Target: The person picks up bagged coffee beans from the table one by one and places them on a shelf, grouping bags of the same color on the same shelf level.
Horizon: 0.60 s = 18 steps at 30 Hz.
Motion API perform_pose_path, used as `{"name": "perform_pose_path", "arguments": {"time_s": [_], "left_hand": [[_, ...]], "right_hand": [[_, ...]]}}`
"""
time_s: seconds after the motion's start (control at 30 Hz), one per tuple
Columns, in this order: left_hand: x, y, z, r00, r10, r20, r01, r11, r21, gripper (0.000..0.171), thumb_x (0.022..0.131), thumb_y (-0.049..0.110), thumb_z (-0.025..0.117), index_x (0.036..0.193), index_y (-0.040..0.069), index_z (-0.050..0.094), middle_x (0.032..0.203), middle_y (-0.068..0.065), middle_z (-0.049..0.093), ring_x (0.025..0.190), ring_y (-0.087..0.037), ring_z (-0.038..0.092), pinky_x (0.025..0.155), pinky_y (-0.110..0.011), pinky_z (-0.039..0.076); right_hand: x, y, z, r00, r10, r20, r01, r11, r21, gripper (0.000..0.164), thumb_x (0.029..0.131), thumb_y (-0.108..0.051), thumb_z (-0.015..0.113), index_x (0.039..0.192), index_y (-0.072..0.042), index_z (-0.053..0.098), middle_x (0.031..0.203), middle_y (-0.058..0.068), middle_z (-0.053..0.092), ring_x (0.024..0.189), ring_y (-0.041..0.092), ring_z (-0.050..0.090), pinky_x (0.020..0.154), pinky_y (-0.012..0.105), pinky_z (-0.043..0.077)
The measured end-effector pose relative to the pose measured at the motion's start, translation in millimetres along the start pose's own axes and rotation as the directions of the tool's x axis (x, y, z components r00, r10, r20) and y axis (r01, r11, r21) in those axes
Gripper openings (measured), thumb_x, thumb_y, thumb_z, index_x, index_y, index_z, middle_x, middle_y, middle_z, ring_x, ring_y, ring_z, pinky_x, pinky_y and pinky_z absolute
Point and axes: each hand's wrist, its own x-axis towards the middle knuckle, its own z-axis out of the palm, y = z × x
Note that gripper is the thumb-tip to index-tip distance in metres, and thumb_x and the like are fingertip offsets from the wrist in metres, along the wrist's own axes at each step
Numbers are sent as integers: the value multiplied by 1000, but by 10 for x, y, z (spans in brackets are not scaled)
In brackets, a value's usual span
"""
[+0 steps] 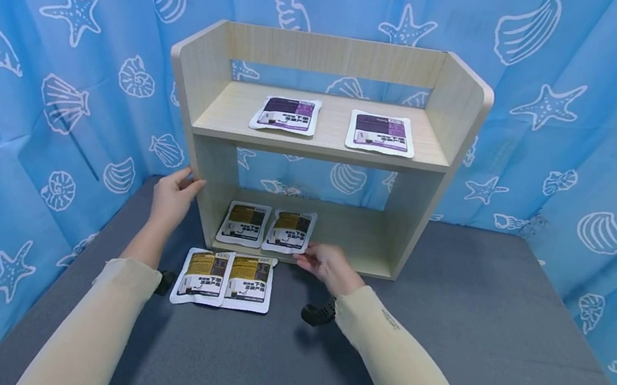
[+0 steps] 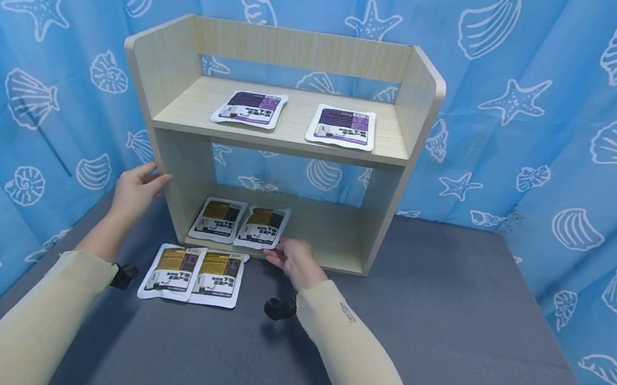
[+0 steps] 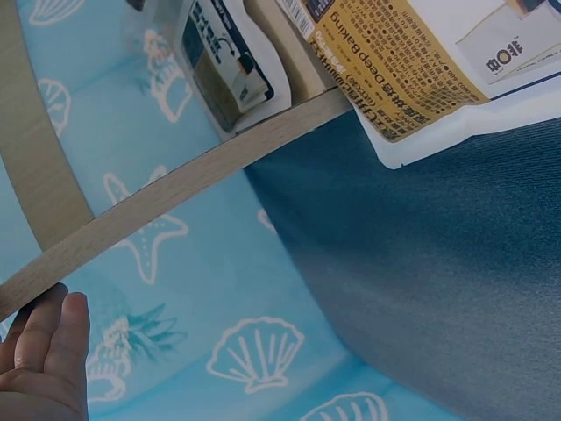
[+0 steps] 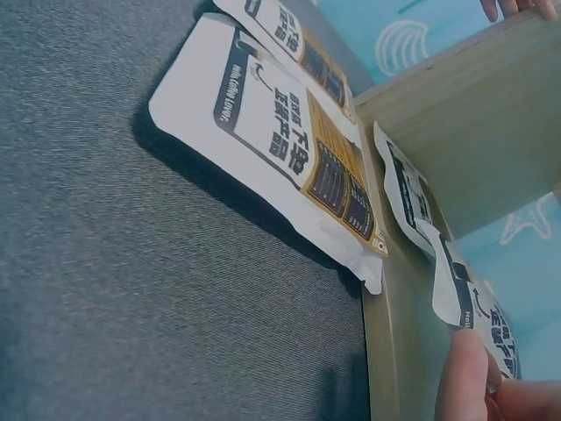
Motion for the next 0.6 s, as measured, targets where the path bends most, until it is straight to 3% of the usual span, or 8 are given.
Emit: {"name": "perform_pose_path", "arguments": {"time_s": [0.33,0.5,0.6], "left_hand": [[4,0,1,1000,0,-2,0,1000,13,40,101,16,55,139,6,53,133,-18,57,119,-32,56,96,-47,49],[-4,1,1,1000,0,-1,0,1000,14,40,101,17,55,140,6,53,134,-18,57,120,-32,56,97,-47,48],[-4,-4,4,1000,2,-4,-2,1000,9,40,101,17,55,139,6,53,134,-18,57,120,-33,56,97,-47,48]], "right_hand": [[130,6,81,999,-29,-42,29,1000,-2,41,96,11,44,137,7,47,130,27,55,77,22,63,62,24,57],[172,16,88,998,-45,-33,45,999,-11,40,97,11,43,137,10,45,129,29,55,77,22,65,66,26,58],[625,104,-9,998,-59,18,59,998,24,32,96,11,46,128,12,52,112,31,61,71,24,67,62,29,59]]}}
